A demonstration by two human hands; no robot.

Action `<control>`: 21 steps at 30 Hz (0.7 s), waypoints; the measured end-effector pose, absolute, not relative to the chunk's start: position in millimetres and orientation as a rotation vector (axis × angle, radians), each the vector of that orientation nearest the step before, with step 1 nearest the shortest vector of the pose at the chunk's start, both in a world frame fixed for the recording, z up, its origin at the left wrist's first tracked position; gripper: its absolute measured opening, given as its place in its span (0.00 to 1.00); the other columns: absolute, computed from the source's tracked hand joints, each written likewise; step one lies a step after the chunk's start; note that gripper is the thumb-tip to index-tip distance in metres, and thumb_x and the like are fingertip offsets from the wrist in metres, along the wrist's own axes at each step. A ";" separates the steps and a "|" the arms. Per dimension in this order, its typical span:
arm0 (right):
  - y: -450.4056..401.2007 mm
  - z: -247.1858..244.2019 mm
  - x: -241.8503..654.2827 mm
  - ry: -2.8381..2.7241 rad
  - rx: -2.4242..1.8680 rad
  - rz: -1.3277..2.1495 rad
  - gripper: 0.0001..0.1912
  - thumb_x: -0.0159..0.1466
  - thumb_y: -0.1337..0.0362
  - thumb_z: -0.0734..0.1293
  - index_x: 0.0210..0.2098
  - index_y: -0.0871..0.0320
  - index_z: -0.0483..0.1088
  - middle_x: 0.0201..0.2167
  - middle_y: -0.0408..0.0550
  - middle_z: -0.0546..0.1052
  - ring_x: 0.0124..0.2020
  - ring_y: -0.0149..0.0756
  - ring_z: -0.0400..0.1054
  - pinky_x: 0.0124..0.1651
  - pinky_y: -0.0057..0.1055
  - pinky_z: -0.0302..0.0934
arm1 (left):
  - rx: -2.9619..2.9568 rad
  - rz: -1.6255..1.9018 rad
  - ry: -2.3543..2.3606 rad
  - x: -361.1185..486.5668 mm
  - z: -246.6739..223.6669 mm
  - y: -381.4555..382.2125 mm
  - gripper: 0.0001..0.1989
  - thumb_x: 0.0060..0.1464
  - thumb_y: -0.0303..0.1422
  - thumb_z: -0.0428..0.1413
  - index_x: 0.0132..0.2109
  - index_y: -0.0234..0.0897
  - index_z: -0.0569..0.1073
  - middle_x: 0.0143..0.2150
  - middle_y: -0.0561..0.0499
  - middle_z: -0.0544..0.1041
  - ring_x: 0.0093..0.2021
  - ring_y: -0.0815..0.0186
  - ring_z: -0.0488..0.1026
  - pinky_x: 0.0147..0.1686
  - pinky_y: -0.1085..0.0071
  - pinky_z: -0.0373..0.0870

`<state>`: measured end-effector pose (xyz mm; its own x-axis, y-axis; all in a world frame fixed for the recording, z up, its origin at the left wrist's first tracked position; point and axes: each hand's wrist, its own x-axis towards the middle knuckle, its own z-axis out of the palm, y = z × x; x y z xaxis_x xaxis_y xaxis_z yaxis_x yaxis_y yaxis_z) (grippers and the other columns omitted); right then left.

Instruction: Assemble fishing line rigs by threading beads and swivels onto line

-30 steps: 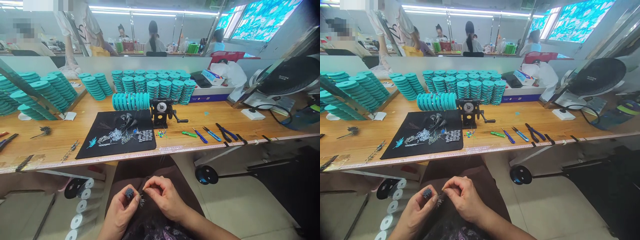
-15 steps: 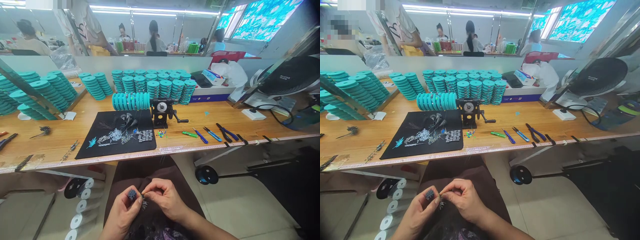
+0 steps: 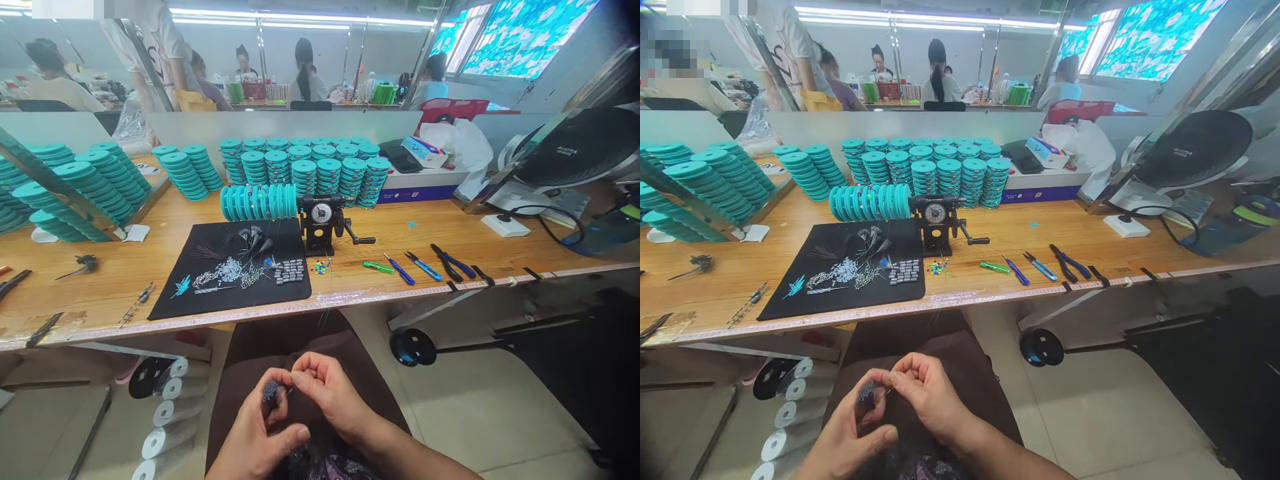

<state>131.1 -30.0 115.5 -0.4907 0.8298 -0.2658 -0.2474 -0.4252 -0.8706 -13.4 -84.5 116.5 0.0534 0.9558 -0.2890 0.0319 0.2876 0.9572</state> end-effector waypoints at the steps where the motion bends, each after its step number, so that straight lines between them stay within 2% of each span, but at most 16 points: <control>1: -30.4 114.5 131.1 -1.095 -0.958 1.931 0.17 0.58 0.53 0.73 0.29 0.61 0.70 0.26 0.42 0.70 0.30 0.31 0.63 0.36 0.27 0.56 | 1.053 0.966 1.355 -12.2 116.8 -84.7 0.19 0.45 0.42 0.63 0.41 0.38 0.70 0.25 0.60 0.56 0.25 0.69 0.53 0.24 0.75 0.56; 4: -31.5 108.8 131.9 -1.225 -1.020 1.827 0.17 0.61 0.52 0.70 0.30 0.61 0.69 0.23 0.39 0.64 0.25 0.28 0.54 0.29 0.25 0.50 | 1.137 1.050 1.564 -9.0 116.9 -85.4 0.11 0.54 0.41 0.57 0.32 0.39 0.70 0.24 0.57 0.62 0.23 0.69 0.56 0.23 0.74 0.56; 8: -32.6 101.9 132.1 -1.265 -1.034 1.768 0.16 0.63 0.53 0.68 0.31 0.61 0.68 0.22 0.37 0.59 0.24 0.27 0.48 0.26 0.25 0.46 | 1.291 1.008 1.735 -8.3 114.5 -86.7 0.09 0.53 0.38 0.56 0.29 0.40 0.70 0.20 0.58 0.63 0.19 0.70 0.54 0.20 0.73 0.52; 11: -33.7 104.0 132.6 -1.350 -1.006 1.783 0.14 0.64 0.55 0.67 0.32 0.61 0.69 0.22 0.37 0.60 0.24 0.28 0.49 0.27 0.26 0.47 | 1.257 1.012 1.731 -12.0 112.5 -87.0 0.09 0.50 0.36 0.58 0.25 0.39 0.70 0.18 0.60 0.56 0.19 0.71 0.51 0.20 0.73 0.50; 13: -34.4 108.9 134.4 -1.497 -1.000 1.731 0.10 0.65 0.58 0.66 0.37 0.60 0.70 0.23 0.37 0.61 0.24 0.28 0.52 0.28 0.26 0.49 | 1.264 0.951 1.728 -16.6 113.5 -86.3 0.10 0.50 0.36 0.58 0.25 0.38 0.72 0.17 0.61 0.52 0.19 0.71 0.49 0.20 0.73 0.48; 16: -35.4 117.0 137.7 -1.817 -1.044 1.457 0.08 0.64 0.64 0.66 0.43 0.57 0.70 0.23 0.37 0.64 0.26 0.30 0.58 0.33 0.28 0.53 | 1.266 0.947 1.698 -21.9 118.7 -83.9 0.11 0.53 0.40 0.58 0.29 0.36 0.75 0.18 0.60 0.56 0.20 0.70 0.51 0.21 0.73 0.49; 19: -36.7 121.1 137.9 -2.044 -1.074 1.164 0.06 0.62 0.69 0.65 0.38 0.56 0.73 0.22 0.37 0.64 0.27 0.31 0.60 0.36 0.30 0.52 | 1.227 1.044 1.659 -19.6 123.1 -82.0 0.14 0.53 0.42 0.58 0.28 0.37 0.73 0.19 0.57 0.62 0.21 0.69 0.55 0.22 0.73 0.52; 21: -37.1 121.4 136.4 -2.075 -1.092 1.088 0.05 0.60 0.71 0.65 0.32 0.56 0.73 0.20 0.37 0.62 0.25 0.31 0.59 0.35 0.30 0.52 | 1.147 1.068 1.602 -16.3 123.9 -82.6 0.15 0.51 0.44 0.60 0.26 0.37 0.73 0.19 0.57 0.62 0.21 0.69 0.56 0.21 0.74 0.54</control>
<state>136.4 -37.1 121.4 -0.5194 0.8492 0.0953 0.4047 0.3426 -0.8479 -16.3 -82.6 123.9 -0.1966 0.9666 -0.1647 0.2193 0.2070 0.9534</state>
